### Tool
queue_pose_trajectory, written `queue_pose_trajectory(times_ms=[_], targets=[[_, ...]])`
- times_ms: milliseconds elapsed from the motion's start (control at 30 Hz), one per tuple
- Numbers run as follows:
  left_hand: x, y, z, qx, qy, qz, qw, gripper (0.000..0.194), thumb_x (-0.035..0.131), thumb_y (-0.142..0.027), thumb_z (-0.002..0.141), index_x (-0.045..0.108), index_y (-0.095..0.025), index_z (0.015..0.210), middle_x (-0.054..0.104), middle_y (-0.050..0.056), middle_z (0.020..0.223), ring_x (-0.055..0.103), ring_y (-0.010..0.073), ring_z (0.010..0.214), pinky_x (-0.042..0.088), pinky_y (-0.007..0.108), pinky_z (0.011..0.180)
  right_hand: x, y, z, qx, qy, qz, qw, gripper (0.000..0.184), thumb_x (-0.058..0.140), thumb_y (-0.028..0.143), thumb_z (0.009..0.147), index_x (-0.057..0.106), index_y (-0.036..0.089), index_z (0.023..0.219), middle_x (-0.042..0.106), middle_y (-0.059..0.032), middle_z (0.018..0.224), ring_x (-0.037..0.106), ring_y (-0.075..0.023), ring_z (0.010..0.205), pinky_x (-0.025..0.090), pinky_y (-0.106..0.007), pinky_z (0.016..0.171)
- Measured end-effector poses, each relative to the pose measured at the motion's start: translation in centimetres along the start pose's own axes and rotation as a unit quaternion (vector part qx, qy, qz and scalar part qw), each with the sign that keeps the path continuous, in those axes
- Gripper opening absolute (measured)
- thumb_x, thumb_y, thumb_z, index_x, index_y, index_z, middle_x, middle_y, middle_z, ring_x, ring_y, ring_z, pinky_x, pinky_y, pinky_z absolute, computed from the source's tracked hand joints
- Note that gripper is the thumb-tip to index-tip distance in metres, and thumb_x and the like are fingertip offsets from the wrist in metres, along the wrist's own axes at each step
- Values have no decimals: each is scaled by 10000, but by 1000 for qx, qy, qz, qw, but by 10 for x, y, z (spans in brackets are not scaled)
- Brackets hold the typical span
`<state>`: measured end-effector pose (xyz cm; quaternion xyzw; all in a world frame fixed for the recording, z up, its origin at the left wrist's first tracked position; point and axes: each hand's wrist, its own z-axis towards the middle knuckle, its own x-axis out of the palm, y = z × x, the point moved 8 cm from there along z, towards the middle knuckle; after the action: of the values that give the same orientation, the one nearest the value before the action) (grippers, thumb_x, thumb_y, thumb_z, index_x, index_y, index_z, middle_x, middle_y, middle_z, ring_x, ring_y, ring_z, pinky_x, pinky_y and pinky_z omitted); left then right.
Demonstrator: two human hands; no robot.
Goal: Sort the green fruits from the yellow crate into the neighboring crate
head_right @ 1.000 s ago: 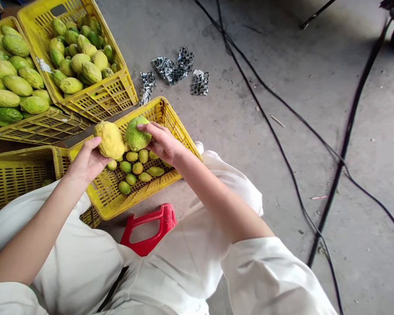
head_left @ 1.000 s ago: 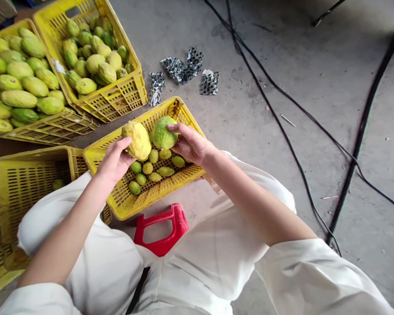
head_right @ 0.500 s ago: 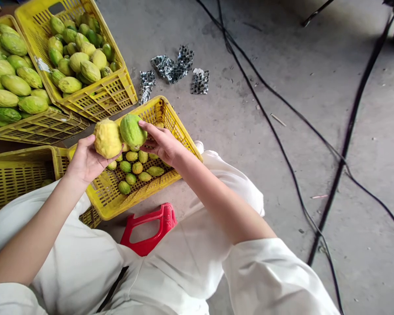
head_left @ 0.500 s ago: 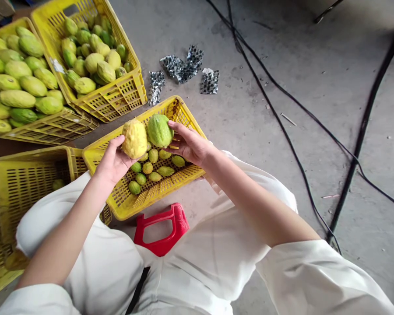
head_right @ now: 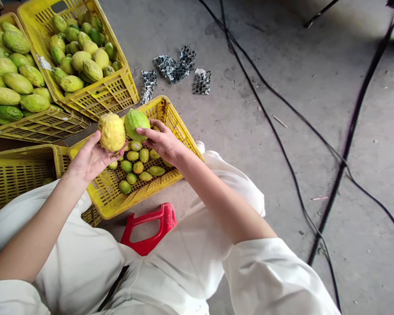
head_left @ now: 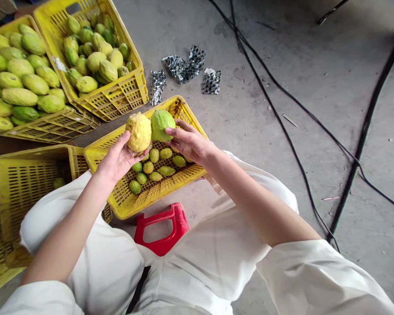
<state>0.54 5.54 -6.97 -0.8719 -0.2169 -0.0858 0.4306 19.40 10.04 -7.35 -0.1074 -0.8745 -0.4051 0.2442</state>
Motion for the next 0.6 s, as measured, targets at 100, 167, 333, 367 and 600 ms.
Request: queue_pose_trajectory(times_ms=[100,167,333,367,600], targets=[[-1,-3,1,15,12,0,1000,416,855,-476,841,709,-239,1150,789,124,1271,764,298,1162,661,409,911,0,0,0,-2,0,-9,1000,426,890,276,704,634,278,1044,756,20,1090,727,-175,1128,647,-267,910],[-2,-7,0,26,11,-3,1000,414,874,-454,821,708,-237,1132,789,122,1279,762,302,1175,662,424,939,-1,1,1,-12,3,-15,1000,429,894,306,697,643,289,1044,750,34,1079,723,-176,1132,645,-273,920],[1,-13,-4,44,10,-3,999,394,890,-384,799,715,-222,1113,771,128,1348,694,329,1335,646,477,1024,-3,5,4,-44,18,-17,999,381,900,342,664,664,272,955,747,17,1018,702,-188,1129,619,-247,911],[2,-14,-4,48,8,0,999,397,895,-376,793,717,-217,1111,770,132,1349,676,335,1363,641,481,1039,-3,6,4,-47,17,-21,999,379,898,350,660,663,268,946,743,13,1012,697,-188,1129,616,-249,910],[-9,-18,-1,66,-46,-9,997,348,866,-379,816,705,-213,1075,768,114,1273,668,322,1362,635,466,1062,-5,5,4,-45,-16,-52,998,371,894,366,656,624,271,892,701,26,950,667,-186,1048,613,-292,874]])
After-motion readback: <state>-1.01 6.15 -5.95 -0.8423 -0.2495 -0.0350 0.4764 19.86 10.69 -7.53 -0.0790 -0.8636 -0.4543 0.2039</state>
